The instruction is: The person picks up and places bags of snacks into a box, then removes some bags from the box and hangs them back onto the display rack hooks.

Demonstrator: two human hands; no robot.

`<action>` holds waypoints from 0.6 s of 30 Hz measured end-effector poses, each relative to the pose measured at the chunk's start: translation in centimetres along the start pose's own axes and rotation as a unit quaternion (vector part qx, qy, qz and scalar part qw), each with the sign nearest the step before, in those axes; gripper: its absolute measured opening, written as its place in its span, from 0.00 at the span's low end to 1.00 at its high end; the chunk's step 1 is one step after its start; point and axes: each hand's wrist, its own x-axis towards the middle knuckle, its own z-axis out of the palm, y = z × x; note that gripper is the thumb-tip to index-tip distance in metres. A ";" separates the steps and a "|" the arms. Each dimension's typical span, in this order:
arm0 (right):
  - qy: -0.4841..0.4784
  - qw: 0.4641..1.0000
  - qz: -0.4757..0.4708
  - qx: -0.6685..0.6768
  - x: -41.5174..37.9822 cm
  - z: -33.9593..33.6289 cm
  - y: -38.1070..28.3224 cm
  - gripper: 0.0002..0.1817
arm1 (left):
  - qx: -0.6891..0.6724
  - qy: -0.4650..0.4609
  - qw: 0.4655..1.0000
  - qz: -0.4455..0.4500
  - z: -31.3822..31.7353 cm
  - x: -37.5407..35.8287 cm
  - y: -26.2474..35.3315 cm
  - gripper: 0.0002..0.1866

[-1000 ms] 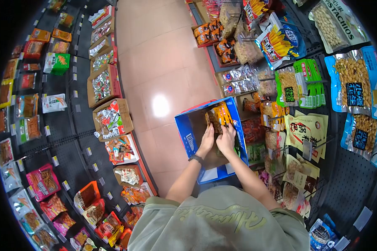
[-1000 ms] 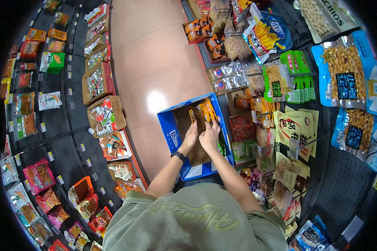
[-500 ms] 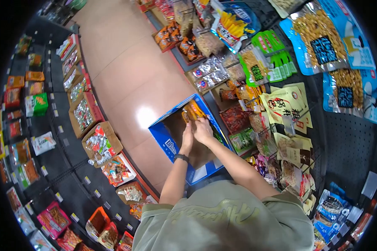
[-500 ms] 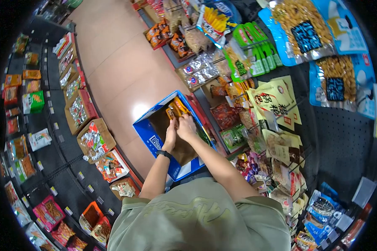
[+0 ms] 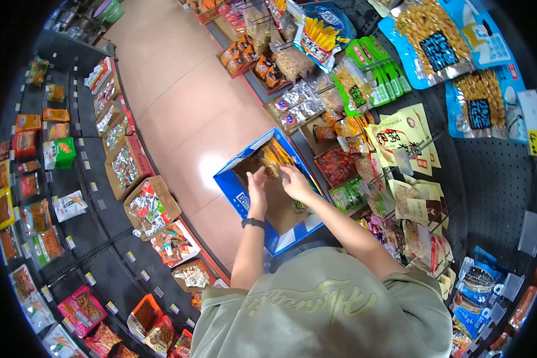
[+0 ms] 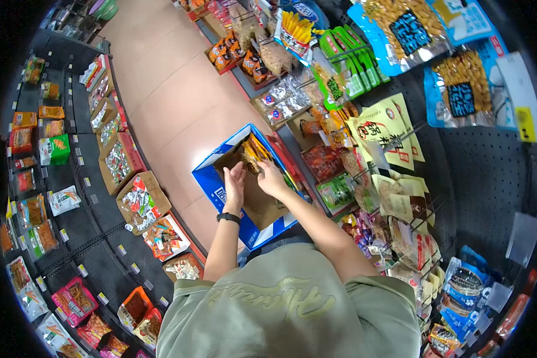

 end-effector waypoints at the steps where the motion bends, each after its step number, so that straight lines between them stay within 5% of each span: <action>1: -0.008 0.999 0.014 0.038 -0.5 -0.6 0.1 0.20 | -0.004 0.003 1.000 0.005 0.1 -0.7 0.9 0.36; 7: 0.054 0.974 -0.021 0.218 -4.9 -6.4 -1.8 0.14 | 0.008 -0.035 0.999 0.001 -0.3 -4.5 4.0 0.32; 18: 0.416 0.893 -0.054 0.163 -13.1 -18.3 -0.6 0.07 | -0.015 -0.092 0.994 0.053 4.6 -7.1 6.0 0.29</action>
